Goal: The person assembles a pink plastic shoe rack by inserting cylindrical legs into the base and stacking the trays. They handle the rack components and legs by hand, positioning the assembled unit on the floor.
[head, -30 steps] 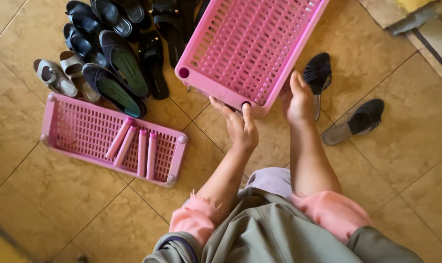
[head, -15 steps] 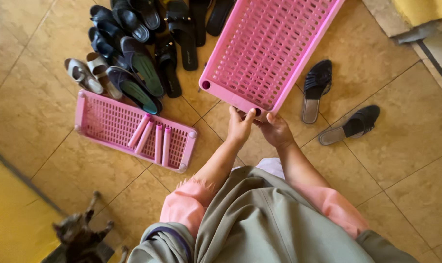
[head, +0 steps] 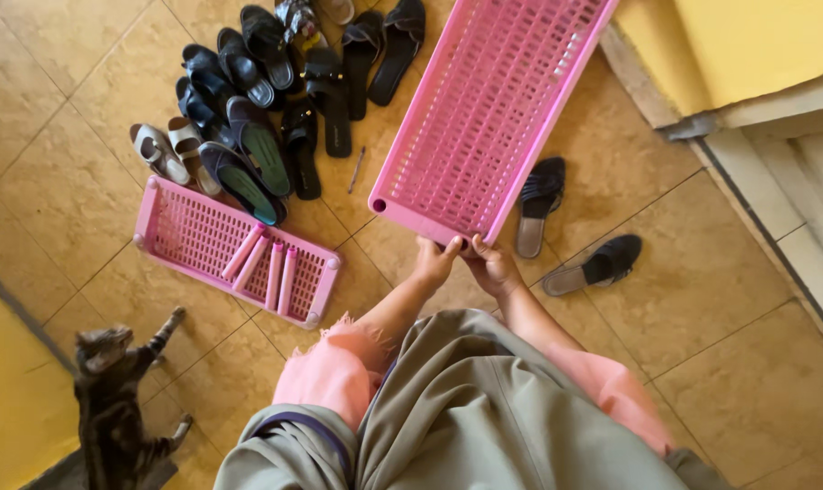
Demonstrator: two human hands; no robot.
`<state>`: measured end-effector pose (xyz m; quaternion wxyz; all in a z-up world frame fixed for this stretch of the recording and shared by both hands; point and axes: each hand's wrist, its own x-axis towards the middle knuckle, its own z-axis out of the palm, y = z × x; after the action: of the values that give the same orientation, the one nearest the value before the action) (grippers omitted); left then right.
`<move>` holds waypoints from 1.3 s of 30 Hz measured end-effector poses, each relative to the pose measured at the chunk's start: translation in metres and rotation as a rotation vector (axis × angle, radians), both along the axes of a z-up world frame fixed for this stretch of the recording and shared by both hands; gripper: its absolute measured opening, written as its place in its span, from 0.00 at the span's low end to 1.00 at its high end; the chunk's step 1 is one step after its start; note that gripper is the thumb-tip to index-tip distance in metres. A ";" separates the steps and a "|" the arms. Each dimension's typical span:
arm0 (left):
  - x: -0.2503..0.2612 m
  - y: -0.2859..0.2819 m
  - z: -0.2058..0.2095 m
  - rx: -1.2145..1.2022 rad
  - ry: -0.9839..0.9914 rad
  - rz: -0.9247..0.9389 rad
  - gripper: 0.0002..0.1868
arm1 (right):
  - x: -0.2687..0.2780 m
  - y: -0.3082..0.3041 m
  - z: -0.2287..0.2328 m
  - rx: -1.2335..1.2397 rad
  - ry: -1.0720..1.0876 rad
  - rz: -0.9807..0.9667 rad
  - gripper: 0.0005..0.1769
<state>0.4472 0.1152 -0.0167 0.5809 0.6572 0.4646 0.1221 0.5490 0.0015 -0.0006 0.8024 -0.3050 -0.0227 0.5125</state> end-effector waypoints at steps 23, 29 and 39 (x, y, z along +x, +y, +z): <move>0.029 0.001 0.129 0.303 0.969 -0.777 0.42 | 0.020 -0.062 -0.008 -0.394 -0.111 -0.004 0.17; 0.042 0.039 0.163 0.592 0.926 -0.696 0.33 | 0.002 -0.052 0.006 -0.567 -0.281 -0.267 0.21; -0.005 0.108 0.054 0.136 0.269 -0.437 0.39 | -0.034 -0.012 0.021 -0.766 -0.114 -0.604 0.24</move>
<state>0.4422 0.2234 0.0377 0.4810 0.7897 0.3755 -0.0639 0.5148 -0.0103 0.0208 0.7428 -0.5987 0.2128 0.2110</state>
